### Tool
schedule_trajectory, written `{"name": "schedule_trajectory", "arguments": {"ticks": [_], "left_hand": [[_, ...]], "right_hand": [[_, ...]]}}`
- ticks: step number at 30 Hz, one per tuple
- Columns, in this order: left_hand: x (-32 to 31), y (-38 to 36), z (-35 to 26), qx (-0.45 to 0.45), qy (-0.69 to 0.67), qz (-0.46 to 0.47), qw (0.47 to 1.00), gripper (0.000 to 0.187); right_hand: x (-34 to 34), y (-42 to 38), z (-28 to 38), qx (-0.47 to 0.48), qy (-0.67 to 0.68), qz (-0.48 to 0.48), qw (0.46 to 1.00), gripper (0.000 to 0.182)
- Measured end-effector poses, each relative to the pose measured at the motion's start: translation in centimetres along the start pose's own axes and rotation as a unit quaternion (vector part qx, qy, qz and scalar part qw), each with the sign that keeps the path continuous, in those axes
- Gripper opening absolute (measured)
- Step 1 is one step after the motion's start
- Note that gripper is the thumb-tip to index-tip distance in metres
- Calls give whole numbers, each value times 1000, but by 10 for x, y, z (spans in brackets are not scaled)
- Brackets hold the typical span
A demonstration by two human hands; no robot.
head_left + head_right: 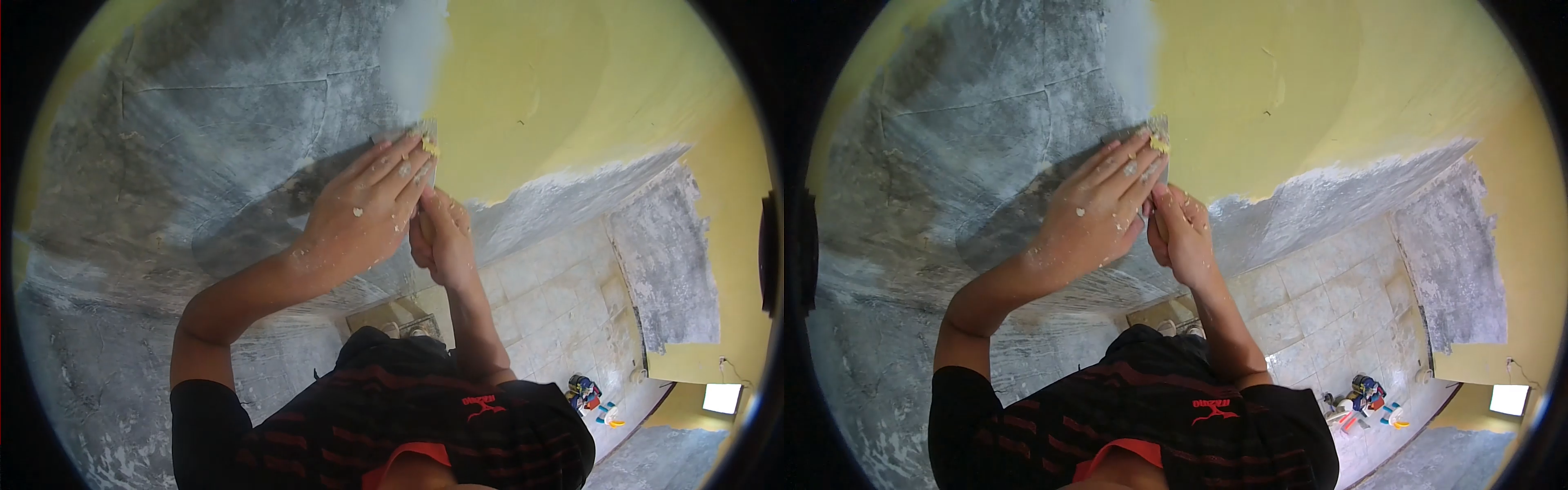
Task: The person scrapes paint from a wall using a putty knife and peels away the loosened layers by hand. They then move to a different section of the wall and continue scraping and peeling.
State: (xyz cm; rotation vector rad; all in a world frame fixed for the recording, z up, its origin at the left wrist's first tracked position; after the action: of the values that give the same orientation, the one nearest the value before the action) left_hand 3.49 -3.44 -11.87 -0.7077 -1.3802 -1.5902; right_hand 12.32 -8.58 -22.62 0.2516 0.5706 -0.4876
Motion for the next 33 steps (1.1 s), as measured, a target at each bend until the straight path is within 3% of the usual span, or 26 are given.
{"name": "schedule_trajectory", "arguments": {"ticks": [7, 15, 19, 23, 25, 33], "left_hand": [[-5, -2, 4, -8, -36, -19, 999, 56], [-9, -1, 4, -10, 30, -60, 998, 49], [13, 19, 10, -25, 56, -79, 995, 48], [1, 6, 1, -12, 46, -86, 995, 48], [-9, -3, -1, -3, 20, -46, 999, 47], [-8, 2, -1, 13, -25, -70, 997, 52]], "right_hand": [[-7, -8, 3, -11, 12, 8, 1000, 42], [-2, 13, -7, 73, -4, 9, 997, 43], [-12, 29, 14, 52, 3, 28, 998, 43], [-7, 10, 9, 37, 7, 13, 999, 42], [-3, 1, -1, 11, -8, 24, 1000, 42], [4, 7, 10, 18, -36, 40, 998, 43]]}}
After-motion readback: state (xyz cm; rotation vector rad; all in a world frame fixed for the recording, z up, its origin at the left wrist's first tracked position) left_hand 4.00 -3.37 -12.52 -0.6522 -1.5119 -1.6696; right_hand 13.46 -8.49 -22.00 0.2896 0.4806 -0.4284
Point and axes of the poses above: each hand's wrist, its own y-axis towards the middle knuckle, its own x-axis out of the back of the hand, z = x × y, the point moved 6 cm from there along y, towards the middle knuckle, and after that the axes turned 4 degrees about x, right-handed, at the moved point
